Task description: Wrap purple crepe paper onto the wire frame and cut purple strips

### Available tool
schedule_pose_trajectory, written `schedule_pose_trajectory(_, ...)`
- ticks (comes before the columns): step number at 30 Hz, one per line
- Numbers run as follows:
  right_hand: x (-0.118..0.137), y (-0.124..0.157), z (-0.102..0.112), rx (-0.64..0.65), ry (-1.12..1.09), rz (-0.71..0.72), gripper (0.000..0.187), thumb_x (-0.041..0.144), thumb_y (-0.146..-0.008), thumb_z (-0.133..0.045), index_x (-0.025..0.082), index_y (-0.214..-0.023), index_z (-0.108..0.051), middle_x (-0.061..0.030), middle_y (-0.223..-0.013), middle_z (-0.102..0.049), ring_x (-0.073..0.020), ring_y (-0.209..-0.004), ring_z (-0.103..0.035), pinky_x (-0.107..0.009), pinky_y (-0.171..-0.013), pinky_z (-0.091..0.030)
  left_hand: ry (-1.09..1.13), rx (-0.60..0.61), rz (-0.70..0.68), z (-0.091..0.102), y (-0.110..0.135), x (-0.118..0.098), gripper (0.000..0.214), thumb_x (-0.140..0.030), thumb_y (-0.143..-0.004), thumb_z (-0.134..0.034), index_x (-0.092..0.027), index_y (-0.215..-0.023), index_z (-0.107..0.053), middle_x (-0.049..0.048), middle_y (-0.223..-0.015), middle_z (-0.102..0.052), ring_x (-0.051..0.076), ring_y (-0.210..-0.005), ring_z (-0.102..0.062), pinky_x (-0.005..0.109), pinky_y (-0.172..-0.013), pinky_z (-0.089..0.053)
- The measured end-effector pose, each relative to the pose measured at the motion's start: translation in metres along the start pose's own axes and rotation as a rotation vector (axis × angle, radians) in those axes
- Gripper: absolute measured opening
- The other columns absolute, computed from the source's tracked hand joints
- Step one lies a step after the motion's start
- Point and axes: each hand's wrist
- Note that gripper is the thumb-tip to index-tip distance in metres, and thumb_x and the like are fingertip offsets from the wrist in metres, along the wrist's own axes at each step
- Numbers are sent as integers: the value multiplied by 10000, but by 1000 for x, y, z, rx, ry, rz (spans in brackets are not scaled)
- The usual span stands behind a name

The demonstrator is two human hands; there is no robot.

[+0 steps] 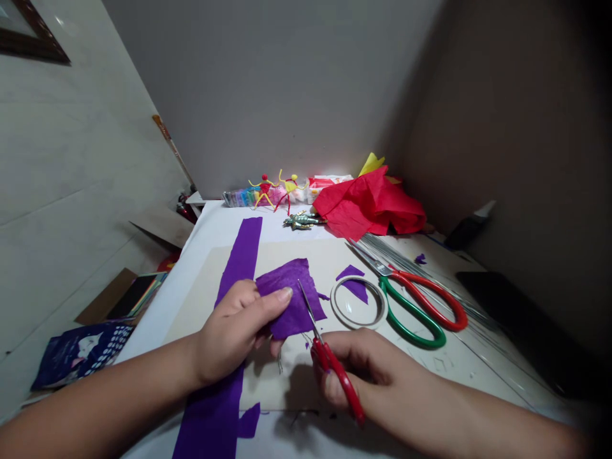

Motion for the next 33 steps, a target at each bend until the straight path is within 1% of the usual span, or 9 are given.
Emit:
schedule_pose_trajectory(4, 0, 0, 0, 4, -5, -3, 380, 493, -784, -568, 160, -654, -442, 52, -595, -362, -81, -579, -313, -210, -521, -261, 28, 47, -58, -1, 1, 1, 530, -461, -871, -450, -133, -464, -535, -9, -404, -474, 70, -383, -395, 203, -396, -277)
schedule_pose_trajectory(8, -1, 0, -1, 7, -6, 7, 381, 488, -793, -558, 161, -642, -434, 55, -584, -354, -78, -566, -309, -204, -510, -257, 43, 60, -67, 0, 0, 2, 511, -442, -877, -453, -135, -480, -549, -10, -416, -488, 70, -386, -406, 202, -392, -276)
schedule_pose_trajectory(10, -1, 0, -1, 5, -14, 0, 369, 476, -801, -551, 163, -645, -435, 57, -579, -349, -77, -561, -311, -201, -508, -261, 13, 54, -68, 2, -1, 3, 514, -440, -879, -449, -132, -488, -580, -4, -411, -501, 70, -378, -404, 208, -389, -266)
schedule_pose_trajectory(14, 2, 1, 0, -3, -15, 4, 352, 457, -800, -562, 161, -647, -446, 58, -572, -350, -74, -557, -314, -188, -504, -263, -38, -2, -84, 9, -1, 4, 550, -443, -883, -425, -135, -470, -616, 0, -378, -469, 81, -383, -382, 230, -423, -281)
schedule_pose_trajectory(16, 3, 2, 1, -13, -2, -3, 344, 444, -792, -579, 160, -645, -452, 55, -576, -361, -75, -565, -322, -184, -512, -272, -13, -3, -90, 11, -3, 2, 551, -443, -886, -407, -138, -479, -621, 11, -399, -504, 89, -396, -402, 237, -447, -306)
schedule_pose_trajectory(19, 5, 3, 2, -5, 8, -16, 332, 435, -792, -584, 161, -650, -460, 50, -583, -385, -75, -562, -336, -188, -517, -285, 30, -3, -73, 12, -6, -3, 527, -430, -884, -401, -144, -501, -624, 19, -427, -563, 93, -383, -422, 235, -438, -322)
schedule_pose_trajectory(22, 5, 3, 3, 0, 10, -12, 329, 422, -789, -590, 158, -640, -461, 47, -579, -409, -75, -560, -350, -188, -513, -287, 32, -27, -41, 11, -7, -7, 493, -401, -872, -431, -149, -495, -624, 12, -415, -573, 91, -367, -438, 219, -420, -332)
schedule_pose_trajectory(26, 4, 3, 3, -13, 20, 3, 305, 387, -793, -589, 155, -635, -470, 43, -585, -421, -75, -568, -357, -181, -506, -289, 72, -8, -23, 12, -7, -7, 460, -383, -861, -462, -142, -510, -635, 22, -452, -609, 84, -372, -466, 199, -414, -355)
schedule_pose_trajectory(33, 3, 4, 4, -15, 61, 0, 288, 374, -826, -542, 156, -649, -478, 41, -601, -426, -73, -568, -356, -178, -500, -295, 139, -46, -10, 13, -8, -10, 367, -336, -818, -532, -132, -529, -625, 20, -447, -607, 85, -349, -496, 186, -388, -380)
Point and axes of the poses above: each hand's wrist, its own y-axis away from the middle knuckle, its own z-axis out of the back of the hand, x = y × z
